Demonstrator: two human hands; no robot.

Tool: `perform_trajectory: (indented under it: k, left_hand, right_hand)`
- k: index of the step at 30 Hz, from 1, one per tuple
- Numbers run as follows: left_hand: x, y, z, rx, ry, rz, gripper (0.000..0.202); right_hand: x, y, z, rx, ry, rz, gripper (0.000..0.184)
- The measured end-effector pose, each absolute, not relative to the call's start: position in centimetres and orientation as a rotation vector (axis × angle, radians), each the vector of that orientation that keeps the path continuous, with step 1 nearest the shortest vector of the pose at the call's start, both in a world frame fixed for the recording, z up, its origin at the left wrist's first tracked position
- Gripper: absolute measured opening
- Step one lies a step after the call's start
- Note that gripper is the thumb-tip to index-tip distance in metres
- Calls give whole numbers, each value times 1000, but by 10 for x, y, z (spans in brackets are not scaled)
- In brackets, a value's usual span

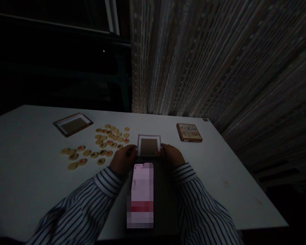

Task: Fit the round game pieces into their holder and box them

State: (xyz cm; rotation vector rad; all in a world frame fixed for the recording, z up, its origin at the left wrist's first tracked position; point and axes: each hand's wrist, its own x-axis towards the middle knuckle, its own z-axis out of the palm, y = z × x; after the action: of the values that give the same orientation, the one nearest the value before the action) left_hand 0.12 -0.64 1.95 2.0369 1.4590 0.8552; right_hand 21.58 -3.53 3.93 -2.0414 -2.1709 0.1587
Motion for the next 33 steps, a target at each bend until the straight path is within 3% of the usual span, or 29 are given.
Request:
perform_trajectory:
  k: [9, 21, 33]
  left_hand:
    - [-1, -12, 22, 2001, 1440, 931, 26]
    - [-86, 10, 44, 2385, 1542, 1025, 25]
    - [-107, 10, 23, 2565, 1533, 770, 33]
  right_hand:
    - [219, -35, 38, -2045, -2077, 171, 37]
    - [220, -35, 34, -1727, -1996, -138, 30]
    - [173, -22, 61, -1528, -2280, -167, 26]
